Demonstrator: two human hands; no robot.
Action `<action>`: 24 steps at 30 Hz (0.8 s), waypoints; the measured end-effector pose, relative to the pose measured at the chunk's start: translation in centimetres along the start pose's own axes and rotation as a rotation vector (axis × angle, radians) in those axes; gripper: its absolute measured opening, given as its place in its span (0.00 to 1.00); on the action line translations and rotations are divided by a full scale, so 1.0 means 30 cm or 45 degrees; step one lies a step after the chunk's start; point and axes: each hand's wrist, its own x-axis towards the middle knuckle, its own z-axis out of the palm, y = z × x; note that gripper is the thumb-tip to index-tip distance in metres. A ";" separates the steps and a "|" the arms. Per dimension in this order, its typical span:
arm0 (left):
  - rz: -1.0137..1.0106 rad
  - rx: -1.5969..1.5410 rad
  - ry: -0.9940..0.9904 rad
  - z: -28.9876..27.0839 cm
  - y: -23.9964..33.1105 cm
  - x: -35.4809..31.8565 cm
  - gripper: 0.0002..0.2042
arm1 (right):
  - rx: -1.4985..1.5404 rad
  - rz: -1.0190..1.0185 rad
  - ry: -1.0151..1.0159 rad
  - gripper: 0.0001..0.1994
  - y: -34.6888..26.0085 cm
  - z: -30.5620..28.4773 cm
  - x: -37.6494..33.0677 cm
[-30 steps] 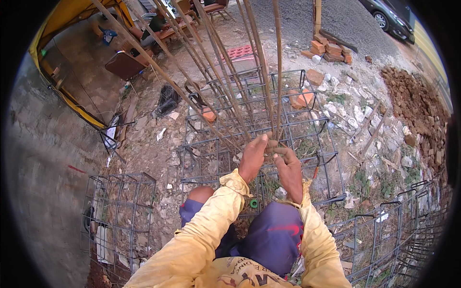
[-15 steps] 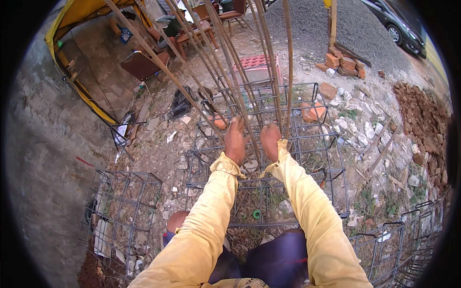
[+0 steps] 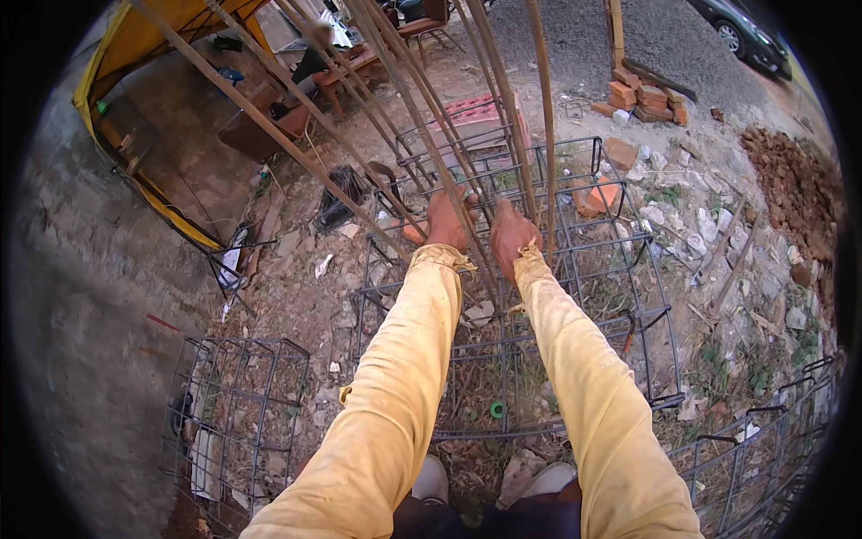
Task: The person sits on the ground and assembles a metal cage structure by hand, using pliers to secure wire ties at the intersections of vertical and horizontal bars. The person repeatedly positions bars, wraps wire, and twists it to fasten the joints.
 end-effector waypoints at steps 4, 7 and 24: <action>-0.015 -0.028 -0.041 -0.002 0.004 0.065 0.24 | 0.032 -0.076 0.087 0.12 0.007 0.010 0.025; 0.125 0.003 0.008 -0.035 -0.023 0.097 0.24 | -0.024 0.022 0.013 0.13 -0.035 -0.012 0.022; 0.408 -0.045 0.110 -0.039 -0.095 -0.061 0.14 | 0.653 0.327 0.335 0.15 -0.101 0.002 0.116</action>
